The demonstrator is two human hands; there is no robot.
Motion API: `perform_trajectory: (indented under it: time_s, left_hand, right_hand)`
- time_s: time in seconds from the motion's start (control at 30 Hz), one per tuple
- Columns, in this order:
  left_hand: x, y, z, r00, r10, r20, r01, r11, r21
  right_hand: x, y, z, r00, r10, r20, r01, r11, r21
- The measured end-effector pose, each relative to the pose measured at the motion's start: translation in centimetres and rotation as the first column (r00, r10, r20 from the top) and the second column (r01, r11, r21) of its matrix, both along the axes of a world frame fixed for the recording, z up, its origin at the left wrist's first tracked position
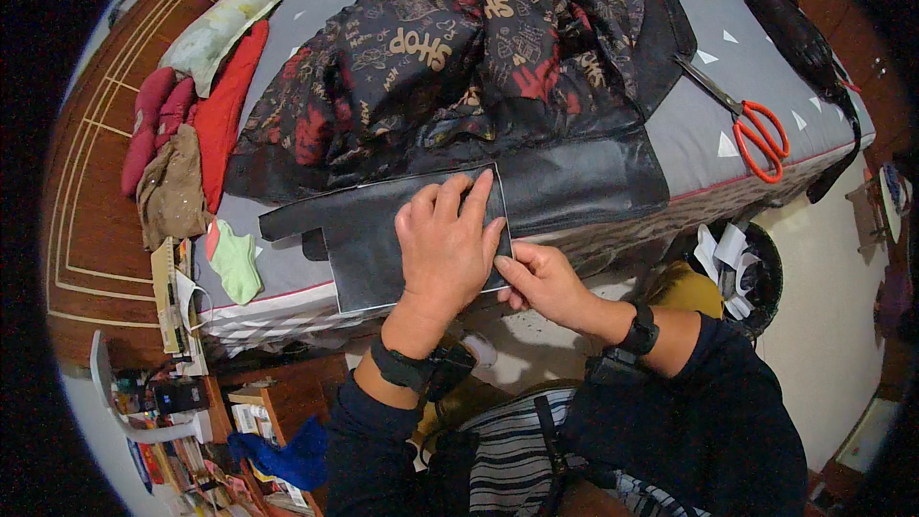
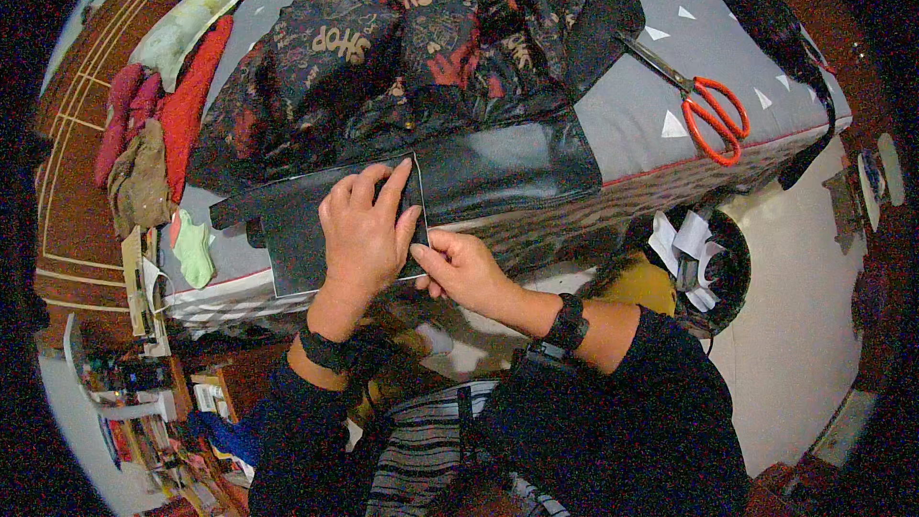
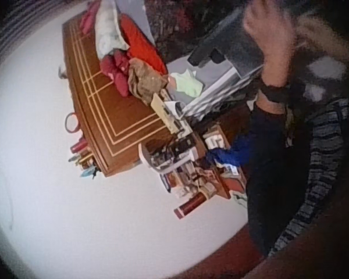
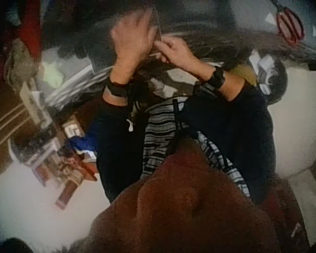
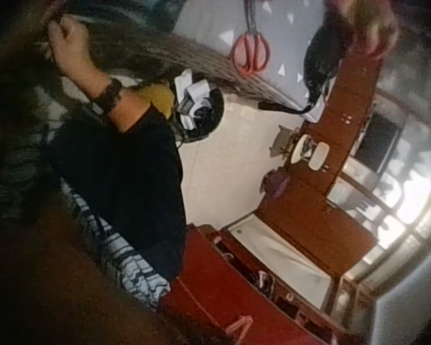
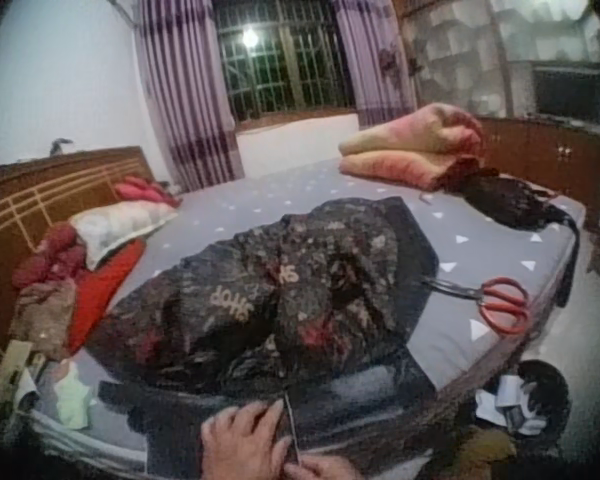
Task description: The person repairs a black patterned bag by applying a black patch to its side. They smooth the patch, use orange scissors to trim the edges, and press the patch firmly into place.
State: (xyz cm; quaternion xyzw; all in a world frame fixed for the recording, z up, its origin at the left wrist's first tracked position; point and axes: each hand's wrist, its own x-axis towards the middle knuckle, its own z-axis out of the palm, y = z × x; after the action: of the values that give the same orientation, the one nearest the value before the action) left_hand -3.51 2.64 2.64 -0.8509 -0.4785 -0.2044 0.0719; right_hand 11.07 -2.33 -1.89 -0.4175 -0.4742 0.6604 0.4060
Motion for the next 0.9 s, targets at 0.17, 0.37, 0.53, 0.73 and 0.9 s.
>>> perform_trajectory:
  time_s: [0.17,0.37,0.53,0.73,0.9]
  left_hand:
    - [-0.1,0.0,-0.9,0.999,-0.020,0.043,0.018,0.999,0.039]
    - [-0.1,0.1,-0.9,1.000,-0.016,0.012,0.016,1.000,-0.019]
    - [0.1,0.2,-0.7,1.000,-0.014,-0.002,0.014,0.999,-0.050]
    - [0.3,0.5,-0.6,1.000,0.010,-0.009,-0.011,0.999,-0.037]
    - [0.2,0.5,-0.3,1.000,0.005,0.028,-0.003,0.999,-0.052]
  right_hand:
    - [0.6,0.3,-0.2,0.997,0.073,0.011,-0.073,0.997,0.008]
    - [1.5,1.0,-0.3,0.983,0.183,-0.004,-0.183,0.983,-0.032]
    - [2.2,1.4,-0.9,0.964,0.265,-0.021,-0.266,0.963,-0.034]
    - [2.5,1.9,-0.6,0.942,0.332,-0.051,-0.334,0.942,-0.027]
    - [2.3,2.1,-0.8,0.934,0.353,-0.055,-0.354,0.935,-0.006]
